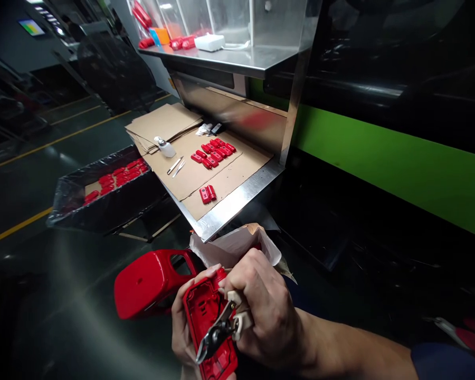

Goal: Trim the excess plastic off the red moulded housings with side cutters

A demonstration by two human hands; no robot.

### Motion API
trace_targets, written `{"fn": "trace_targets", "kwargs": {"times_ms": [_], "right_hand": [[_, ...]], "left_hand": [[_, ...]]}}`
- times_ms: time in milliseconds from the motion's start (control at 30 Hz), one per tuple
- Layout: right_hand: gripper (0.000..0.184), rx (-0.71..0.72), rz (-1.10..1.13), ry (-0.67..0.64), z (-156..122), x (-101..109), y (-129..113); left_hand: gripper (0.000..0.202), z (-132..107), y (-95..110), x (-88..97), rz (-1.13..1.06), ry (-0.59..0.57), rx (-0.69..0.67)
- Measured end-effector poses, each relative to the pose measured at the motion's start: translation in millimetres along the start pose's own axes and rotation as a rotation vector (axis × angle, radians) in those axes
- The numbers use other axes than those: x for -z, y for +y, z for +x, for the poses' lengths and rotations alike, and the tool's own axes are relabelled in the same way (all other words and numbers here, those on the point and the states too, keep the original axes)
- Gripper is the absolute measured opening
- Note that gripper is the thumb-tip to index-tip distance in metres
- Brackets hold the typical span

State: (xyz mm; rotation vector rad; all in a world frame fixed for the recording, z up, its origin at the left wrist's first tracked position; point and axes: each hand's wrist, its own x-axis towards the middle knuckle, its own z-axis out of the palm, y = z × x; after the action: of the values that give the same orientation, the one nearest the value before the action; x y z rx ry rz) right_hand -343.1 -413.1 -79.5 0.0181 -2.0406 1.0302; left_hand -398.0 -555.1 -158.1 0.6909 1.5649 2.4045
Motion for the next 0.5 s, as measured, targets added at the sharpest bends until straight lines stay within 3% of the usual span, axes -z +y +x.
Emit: {"fn": "trace_targets", "kwargs": {"times_ms": [67,233,500], "right_hand": [[0.021,0.007,0.017,-0.021,-1.0,0.3,-0.1],[0.021,0.018,0.067,-0.054,-2.4,0.3,-2.2],[0.022,-0.013,0.122,-0.088,-5.5,-1.7,-4.0]], "left_hand": [[0.037,1.4,2.2,-3.0,-0.006,-0.004,-0.021],[0.028,5.2,7.2,-9.0,-0.092,0.145,0.036],[0.024,7.3,8.2,-7.7,-0.185,0.203,0.092]]}}
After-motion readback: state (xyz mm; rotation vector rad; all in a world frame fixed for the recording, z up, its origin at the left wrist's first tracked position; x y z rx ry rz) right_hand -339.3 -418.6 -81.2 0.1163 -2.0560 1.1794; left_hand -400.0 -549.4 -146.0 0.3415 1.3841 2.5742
